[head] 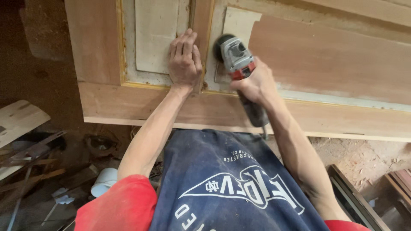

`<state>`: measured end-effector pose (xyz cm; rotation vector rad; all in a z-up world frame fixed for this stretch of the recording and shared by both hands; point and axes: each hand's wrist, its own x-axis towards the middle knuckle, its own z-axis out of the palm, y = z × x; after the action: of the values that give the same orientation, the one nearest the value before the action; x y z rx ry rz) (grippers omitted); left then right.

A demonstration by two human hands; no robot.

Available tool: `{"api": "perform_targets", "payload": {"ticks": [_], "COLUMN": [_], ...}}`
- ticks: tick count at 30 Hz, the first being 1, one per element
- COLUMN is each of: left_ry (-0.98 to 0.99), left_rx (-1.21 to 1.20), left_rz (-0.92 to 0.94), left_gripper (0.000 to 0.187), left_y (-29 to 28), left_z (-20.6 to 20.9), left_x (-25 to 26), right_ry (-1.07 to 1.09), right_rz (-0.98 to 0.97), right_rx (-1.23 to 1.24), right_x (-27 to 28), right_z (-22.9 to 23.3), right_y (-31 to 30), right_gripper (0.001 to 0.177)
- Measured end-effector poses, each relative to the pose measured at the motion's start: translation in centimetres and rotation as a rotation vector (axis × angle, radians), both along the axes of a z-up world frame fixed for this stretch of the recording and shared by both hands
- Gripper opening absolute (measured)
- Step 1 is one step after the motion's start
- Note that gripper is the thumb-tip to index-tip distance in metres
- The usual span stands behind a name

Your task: The person uses an electric sander to smooth the surface of a large wooden door panel. They move the sander across the flat areas and along the raised edges of the panel's design.

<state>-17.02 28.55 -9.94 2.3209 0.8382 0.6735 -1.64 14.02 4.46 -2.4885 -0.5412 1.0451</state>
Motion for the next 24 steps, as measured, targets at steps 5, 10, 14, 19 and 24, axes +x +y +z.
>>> {"api": "perform_targets", "payload": {"ticks": [5, 10, 14, 19, 24], "left_ry": [0.009, 0.012, 0.020, 0.104, 0.175], "left_rx": [-0.001, -0.012, -0.001, 0.024, 0.071], "left_rz": [-0.005, -0.002, -0.006, -0.044, -0.065], "left_gripper": [0.030, 0.030, 0.033, 0.045, 0.051], "left_y": [0.2, 0.1, 0.1, 0.4, 1.5], "left_z": [0.6, 0.5, 0.1, -1.0, -1.3], "left_x": [-0.1, 0.0, 0.1, 0.8, 2.4], "right_ry": [0.121, 0.068, 0.131, 0.152, 0.039], "right_rz": [-0.136, -0.095, -0.177, -0.189, -0.084], "right_rx": [0.016, 0.037, 0.012, 0.040, 0.122], "right_x": [0.4, 0.7, 1.4, 2.3, 3.3], "right_z": [-0.9, -1.0, -0.2, 0.2, -0.7], "right_y": [-0.1, 0.3, 1.0, 1.9, 2.8], "right_gripper": [0.063, 0.060, 0.055, 0.051, 0.055]}}
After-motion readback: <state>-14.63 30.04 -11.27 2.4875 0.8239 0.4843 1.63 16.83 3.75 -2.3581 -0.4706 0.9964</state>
